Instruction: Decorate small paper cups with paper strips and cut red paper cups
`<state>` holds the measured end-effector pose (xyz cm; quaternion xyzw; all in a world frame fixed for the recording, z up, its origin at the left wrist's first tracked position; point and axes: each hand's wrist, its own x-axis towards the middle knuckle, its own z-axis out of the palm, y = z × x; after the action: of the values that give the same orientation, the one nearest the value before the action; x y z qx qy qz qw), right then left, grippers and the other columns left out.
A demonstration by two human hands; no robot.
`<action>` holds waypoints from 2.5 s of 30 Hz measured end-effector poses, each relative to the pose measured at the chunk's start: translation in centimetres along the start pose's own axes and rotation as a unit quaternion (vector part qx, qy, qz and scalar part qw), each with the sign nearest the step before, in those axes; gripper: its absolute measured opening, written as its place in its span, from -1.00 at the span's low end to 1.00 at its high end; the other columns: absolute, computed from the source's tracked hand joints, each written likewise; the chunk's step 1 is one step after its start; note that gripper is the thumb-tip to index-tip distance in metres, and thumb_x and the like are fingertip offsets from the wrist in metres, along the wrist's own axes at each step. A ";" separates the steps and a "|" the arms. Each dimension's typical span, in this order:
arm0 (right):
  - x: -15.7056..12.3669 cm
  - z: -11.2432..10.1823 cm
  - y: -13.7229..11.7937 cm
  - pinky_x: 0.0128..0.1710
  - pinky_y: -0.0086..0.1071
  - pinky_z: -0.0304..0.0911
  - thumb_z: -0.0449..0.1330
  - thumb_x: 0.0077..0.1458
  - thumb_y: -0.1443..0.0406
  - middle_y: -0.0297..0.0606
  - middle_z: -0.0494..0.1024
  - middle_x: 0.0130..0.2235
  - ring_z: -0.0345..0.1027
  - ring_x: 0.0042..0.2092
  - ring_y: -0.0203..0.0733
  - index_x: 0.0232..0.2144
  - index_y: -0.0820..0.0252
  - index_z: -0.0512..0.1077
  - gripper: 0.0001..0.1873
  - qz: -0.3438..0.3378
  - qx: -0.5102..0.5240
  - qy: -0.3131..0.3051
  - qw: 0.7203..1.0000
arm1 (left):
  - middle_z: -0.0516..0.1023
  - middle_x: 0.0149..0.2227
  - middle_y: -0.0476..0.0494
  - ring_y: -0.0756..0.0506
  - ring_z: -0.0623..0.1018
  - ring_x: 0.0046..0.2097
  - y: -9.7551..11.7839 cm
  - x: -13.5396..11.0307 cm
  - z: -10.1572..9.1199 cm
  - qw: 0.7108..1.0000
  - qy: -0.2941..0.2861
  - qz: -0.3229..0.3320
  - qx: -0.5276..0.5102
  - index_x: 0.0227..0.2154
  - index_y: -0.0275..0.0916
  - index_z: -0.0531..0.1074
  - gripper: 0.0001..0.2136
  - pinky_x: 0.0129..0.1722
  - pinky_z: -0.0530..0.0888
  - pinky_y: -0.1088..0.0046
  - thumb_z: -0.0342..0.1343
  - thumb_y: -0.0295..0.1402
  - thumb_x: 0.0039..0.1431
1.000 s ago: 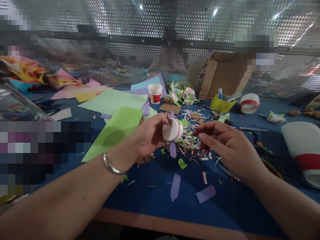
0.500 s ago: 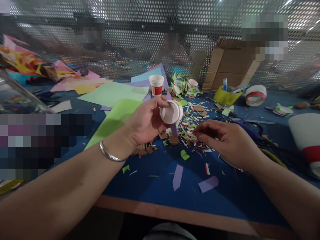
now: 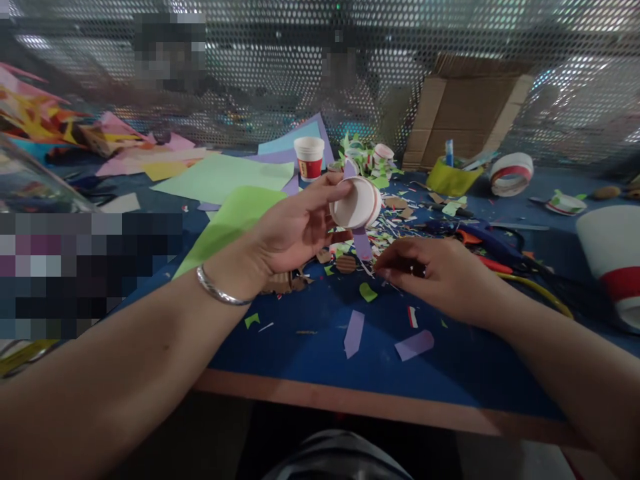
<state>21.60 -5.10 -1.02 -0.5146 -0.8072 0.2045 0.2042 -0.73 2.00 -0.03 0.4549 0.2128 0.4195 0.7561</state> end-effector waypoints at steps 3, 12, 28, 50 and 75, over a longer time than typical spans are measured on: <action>0.0 0.3 -0.3 -0.36 -0.37 0.29 0.23 0.23 0.25 -0.30 0.64 -0.28 0.48 -0.35 -0.24 -0.23 0.15 0.60 -0.84 -0.031 -0.009 -0.013 0.999 | 0.53 -0.34 0.06 0.01 0.57 -0.33 -0.1 0.0 -0.2 1.000 -0.013 0.003 -0.001 -0.28 -0.22 0.44 -0.83 -0.34 0.49 0.50 0.34 -0.33 0.19; 0.0 1.0 -0.6 -0.12 -0.30 0.36 0.22 0.27 0.34 -0.16 0.61 -0.11 0.54 -0.09 -0.09 -0.13 0.19 0.59 -0.83 -0.097 -0.056 -0.078 0.991 | 0.56 -0.30 0.05 0.03 0.58 -0.32 -0.4 -0.1 -0.3 0.999 -0.033 0.001 0.014 -0.25 -0.22 0.48 -0.85 -0.30 0.52 0.51 0.33 -0.34 0.22; 0.2 1.5 0.1 -0.16 -0.29 0.38 0.20 0.33 0.33 -0.13 0.66 -0.23 0.53 -0.18 -0.11 -0.23 0.26 0.66 -0.78 -0.148 -0.052 -0.037 0.987 | 0.56 -0.34 0.04 0.04 0.56 -0.36 -0.5 0.0 -0.4 0.999 -0.029 -0.015 0.017 -0.27 -0.25 0.49 -0.86 -0.33 0.51 0.54 0.34 -0.36 0.22; 0.4 1.2 -0.2 -0.26 -0.38 0.38 0.24 0.20 0.37 -0.25 0.65 -0.29 0.55 -0.26 -0.19 -0.33 0.15 0.62 -0.86 -0.104 -0.047 -0.012 0.993 | 0.56 -0.36 0.03 0.03 0.55 -0.38 -0.6 -0.1 0.0 1.000 -0.017 -0.015 0.018 -0.31 -0.24 0.48 -0.88 -0.33 0.53 0.51 0.31 -0.34 0.24; -0.2 -0.5 -1.7 -0.45 -0.37 0.17 0.29 0.23 0.20 -0.41 0.45 -0.51 0.27 -0.47 -0.29 -0.41 0.06 0.51 -0.84 -0.008 0.162 0.197 0.967 | 0.46 -0.43 0.04 0.01 0.50 -0.38 -0.5 -0.8 1.0 0.995 0.002 -0.064 0.077 -0.37 -0.22 0.31 -0.75 -0.35 0.39 0.46 0.23 -0.61 -0.07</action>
<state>20.69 -5.87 0.33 -0.4982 -0.7112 0.2257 0.4415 -0.28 0.68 -0.08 0.4964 0.2749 0.3533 0.7437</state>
